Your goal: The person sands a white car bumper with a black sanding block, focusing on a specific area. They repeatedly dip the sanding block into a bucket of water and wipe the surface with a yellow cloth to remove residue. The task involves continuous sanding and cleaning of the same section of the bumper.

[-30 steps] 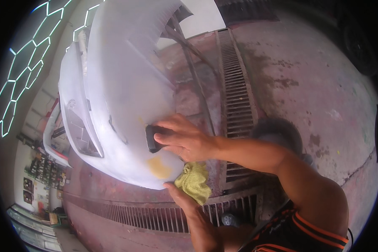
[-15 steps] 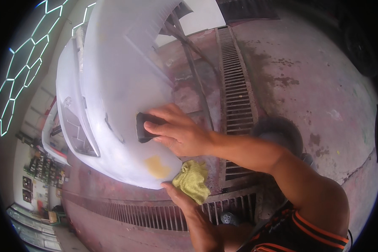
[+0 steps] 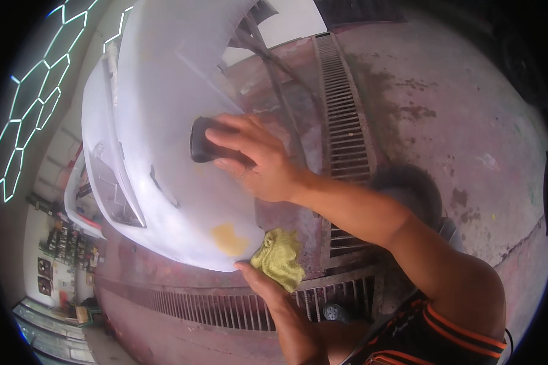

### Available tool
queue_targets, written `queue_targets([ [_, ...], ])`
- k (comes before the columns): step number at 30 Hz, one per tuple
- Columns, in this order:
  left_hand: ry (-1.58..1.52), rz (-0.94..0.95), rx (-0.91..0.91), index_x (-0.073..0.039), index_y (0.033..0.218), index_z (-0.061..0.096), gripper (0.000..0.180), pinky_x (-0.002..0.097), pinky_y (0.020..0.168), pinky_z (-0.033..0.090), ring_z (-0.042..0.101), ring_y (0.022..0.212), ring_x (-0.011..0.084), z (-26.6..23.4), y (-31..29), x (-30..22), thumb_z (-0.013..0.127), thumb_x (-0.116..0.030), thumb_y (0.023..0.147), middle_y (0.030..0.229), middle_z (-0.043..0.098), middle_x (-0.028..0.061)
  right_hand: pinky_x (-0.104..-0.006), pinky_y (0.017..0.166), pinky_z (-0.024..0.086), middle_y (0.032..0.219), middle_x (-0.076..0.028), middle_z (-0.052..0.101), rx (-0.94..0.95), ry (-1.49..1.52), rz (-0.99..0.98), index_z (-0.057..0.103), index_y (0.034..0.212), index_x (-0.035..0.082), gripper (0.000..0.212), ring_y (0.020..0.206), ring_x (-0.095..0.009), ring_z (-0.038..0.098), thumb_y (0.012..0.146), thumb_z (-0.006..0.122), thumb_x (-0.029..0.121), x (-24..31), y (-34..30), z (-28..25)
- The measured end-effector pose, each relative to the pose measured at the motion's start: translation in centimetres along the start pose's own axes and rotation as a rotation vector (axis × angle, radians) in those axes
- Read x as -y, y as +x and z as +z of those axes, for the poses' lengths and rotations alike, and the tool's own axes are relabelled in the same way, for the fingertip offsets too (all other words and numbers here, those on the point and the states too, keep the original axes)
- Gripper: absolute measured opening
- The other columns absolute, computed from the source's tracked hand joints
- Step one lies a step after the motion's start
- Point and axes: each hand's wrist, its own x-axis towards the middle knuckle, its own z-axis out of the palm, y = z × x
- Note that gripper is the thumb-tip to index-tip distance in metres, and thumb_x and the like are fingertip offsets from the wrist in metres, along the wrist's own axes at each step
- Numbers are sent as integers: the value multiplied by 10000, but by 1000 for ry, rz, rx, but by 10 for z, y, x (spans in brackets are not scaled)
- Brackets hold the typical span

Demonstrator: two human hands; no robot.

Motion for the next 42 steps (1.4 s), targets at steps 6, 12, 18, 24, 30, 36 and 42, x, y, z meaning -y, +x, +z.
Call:
queue_targets([
  [6,97,37,-33,55,1641,258,894,460,1175,456,499,1433,343,2,-3,1,323,-667,1116,1617,406,222,-519,995,490,1477,-168,574,248,55,-118,653,1439,192,710,1236,-387,589,788,869,10,14,-87,-6],
  [12,35,20,-11,44,1646,248,879,453,1188,441,491,1440,332,0,0,-1,320,-658,1121,1619,405,214,-504,975,451,1467,-144,573,142,59,-144,621,1434,171,725,1192,-355,589,772,882,30,2,-17,20],
  [18,60,39,-3,37,1632,276,854,455,1154,482,529,1406,341,1,-2,-1,313,-648,1124,1594,438,210,-525,1043,464,1466,-140,572,191,98,-98,655,1420,170,697,1230,-363,585,779,873,7,14,-70,1],
  [24,23,14,-15,37,1640,263,844,452,1167,472,512,1428,342,9,-5,-7,314,-634,1131,1604,428,207,-526,1062,467,1501,-135,558,94,63,-73,645,1463,191,758,1248,-361,589,768,869,-12,-3,-13,21],
  [30,40,64,10,34,1637,279,857,462,1161,477,524,1415,340,5,1,-3,318,-650,1123,1599,437,207,-509,1009,476,1495,-147,558,250,65,-121,659,1416,161,698,1238,-359,586,767,881,31,13,-73,-11],
  [36,-12,-30,6,32,1638,287,869,459,1171,462,498,1444,339,3,-4,-3,322,-664,1117,1612,425,207,-488,1003,480,1465,-156,568,153,43,-116,664,1402,154,680,1212,-373,586,766,875,38,0,-28,12],
  [42,42,23,-19,32,1639,287,857,461,1191,438,489,1451,344,10,-7,-8,326,-650,1122,1619,416,219,-521,1023,476,1513,-151,542,310,83,25,604,1479,176,756,1246,-374,584,788,862,6,28,-112,-48],
])
